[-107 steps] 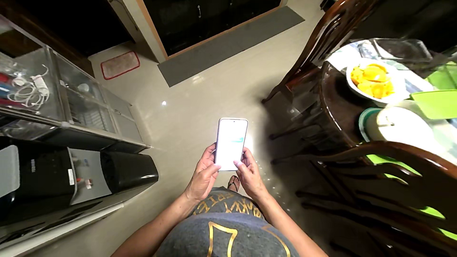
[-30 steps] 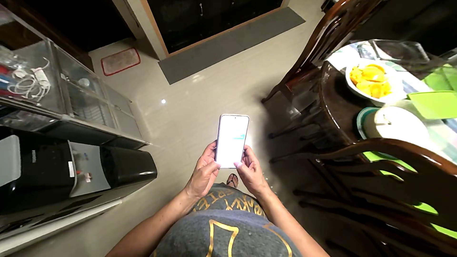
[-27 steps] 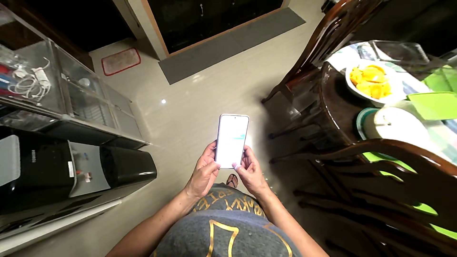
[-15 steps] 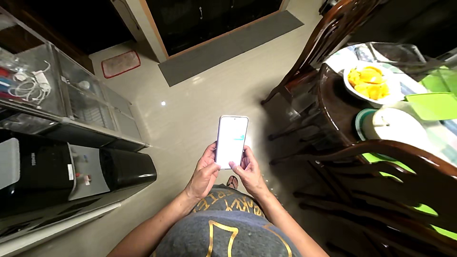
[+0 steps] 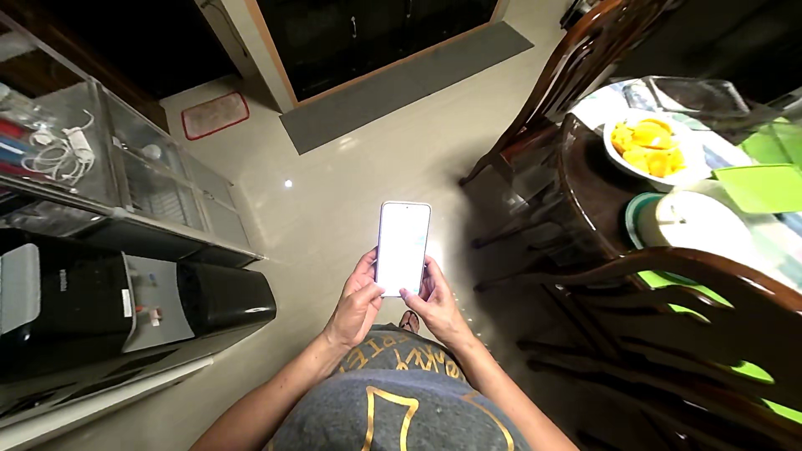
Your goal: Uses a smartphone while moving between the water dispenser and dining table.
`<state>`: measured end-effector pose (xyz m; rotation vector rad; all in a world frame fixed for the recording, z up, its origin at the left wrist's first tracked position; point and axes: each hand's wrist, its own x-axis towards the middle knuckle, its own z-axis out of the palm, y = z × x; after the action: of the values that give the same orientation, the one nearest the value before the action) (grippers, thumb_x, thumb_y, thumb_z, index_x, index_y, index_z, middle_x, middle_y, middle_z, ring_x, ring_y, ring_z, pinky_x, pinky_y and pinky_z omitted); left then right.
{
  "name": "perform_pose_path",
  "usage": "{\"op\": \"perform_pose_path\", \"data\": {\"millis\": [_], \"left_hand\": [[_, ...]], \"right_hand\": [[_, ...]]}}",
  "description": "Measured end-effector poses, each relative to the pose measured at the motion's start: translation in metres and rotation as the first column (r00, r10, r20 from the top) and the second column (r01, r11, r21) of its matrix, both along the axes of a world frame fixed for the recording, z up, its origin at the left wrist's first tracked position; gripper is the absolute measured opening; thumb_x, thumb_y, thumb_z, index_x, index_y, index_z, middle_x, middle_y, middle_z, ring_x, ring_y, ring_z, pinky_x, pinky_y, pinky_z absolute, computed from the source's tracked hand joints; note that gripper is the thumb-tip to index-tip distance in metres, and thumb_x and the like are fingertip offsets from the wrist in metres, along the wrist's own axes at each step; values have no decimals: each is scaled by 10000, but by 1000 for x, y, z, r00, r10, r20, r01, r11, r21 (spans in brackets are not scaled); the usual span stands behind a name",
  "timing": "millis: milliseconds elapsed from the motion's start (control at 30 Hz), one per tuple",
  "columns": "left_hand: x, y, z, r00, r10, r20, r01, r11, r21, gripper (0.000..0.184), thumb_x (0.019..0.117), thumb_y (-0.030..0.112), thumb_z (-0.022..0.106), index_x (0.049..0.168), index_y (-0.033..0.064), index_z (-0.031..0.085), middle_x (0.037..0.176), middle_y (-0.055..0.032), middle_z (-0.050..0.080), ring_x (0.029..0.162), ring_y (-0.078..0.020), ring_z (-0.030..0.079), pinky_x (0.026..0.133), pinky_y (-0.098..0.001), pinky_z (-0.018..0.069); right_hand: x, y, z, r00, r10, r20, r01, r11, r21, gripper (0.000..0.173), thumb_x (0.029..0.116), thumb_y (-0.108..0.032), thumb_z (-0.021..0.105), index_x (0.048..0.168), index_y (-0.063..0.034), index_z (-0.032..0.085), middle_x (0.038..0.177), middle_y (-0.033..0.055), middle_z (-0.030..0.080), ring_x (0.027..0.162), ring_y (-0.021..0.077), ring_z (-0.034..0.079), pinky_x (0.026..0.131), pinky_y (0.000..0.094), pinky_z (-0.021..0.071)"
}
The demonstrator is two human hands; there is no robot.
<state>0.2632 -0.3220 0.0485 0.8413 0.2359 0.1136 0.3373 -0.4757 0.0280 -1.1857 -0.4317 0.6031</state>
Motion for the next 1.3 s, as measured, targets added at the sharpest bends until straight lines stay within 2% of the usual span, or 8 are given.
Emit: {"op": "perform_pose_path", "data": {"millis": [100,233,467,633,967,1100,1233,1300], "left_hand": [[0,0,0,1000,-1,-5,1,1000,-8,631,906,-112,374,1517,-17,249,1399,-215,548,1225,-285,623,1051,-459,519],[0,-2,0,1000,-16,12,17,1000,-3,626,904,-115,380,1509,-15,254,1404,-209,547,1230,-280,623,1045,-460,523],[-1,-5,0,999,-28,24,27,1000,3,627,901,-123,383,1506,-17,262,1418,-206,533,1248,-277,607,1063,-455,508],[-1,-4,-1,1000,-16,26,16,1000,1,625,902,-119,382,1506,-13,262,1420,-208,529,1258,-282,601,1070,-462,504],[-4,-5,0,999,-17,37,17,1000,13,625,894,-133,381,1497,-16,265,1415,-203,531,1254,-269,602,1068,-448,505],[-5,-6,0,999,-20,33,19,1000,17,622,899,-130,386,1500,-21,265,1418,-205,527,1260,-272,597,1074,-451,500],[-6,-4,0,1000,-15,15,15,1000,18,640,895,-115,384,1513,-9,255,1417,-202,533,1256,-277,603,1069,-463,506],[-6,-4,0,1000,-12,3,12,1000,4,639,898,-113,379,1516,-3,255,1415,-201,535,1251,-280,606,1067,-468,506]], "right_hand": [[1,-1,-4,999,-5,-50,6,999,36,538,941,-45,551,1418,81,336,1259,144,618,1118,172,664,968,341,569],[2,-1,-5,989,-26,-146,39,996,84,409,968,-32,425,1370,30,387,1185,97,651,1048,155,686,923,360,585],[1,1,-5,988,-108,-107,112,993,31,344,978,-6,525,1308,46,441,1155,124,667,1031,163,696,927,335,585],[3,-3,-9,995,-24,-92,33,995,99,494,914,-43,590,1358,44,390,1218,111,645,1091,159,676,966,355,570],[-2,0,-4,996,-49,-70,55,994,92,534,892,15,651,1354,59,388,1227,152,638,1099,185,678,968,354,574],[-4,2,-4,994,-95,-61,97,994,46,512,894,41,638,1350,64,407,1209,162,648,1081,190,687,954,343,582],[-1,-4,-10,996,17,-85,-5,991,131,544,918,-79,613,1386,42,363,1267,106,628,1126,161,664,989,371,561],[-2,-6,-10,994,37,-107,-20,987,157,553,902,-56,589,1397,36,360,1274,96,630,1127,163,665,996,386,559]]}}
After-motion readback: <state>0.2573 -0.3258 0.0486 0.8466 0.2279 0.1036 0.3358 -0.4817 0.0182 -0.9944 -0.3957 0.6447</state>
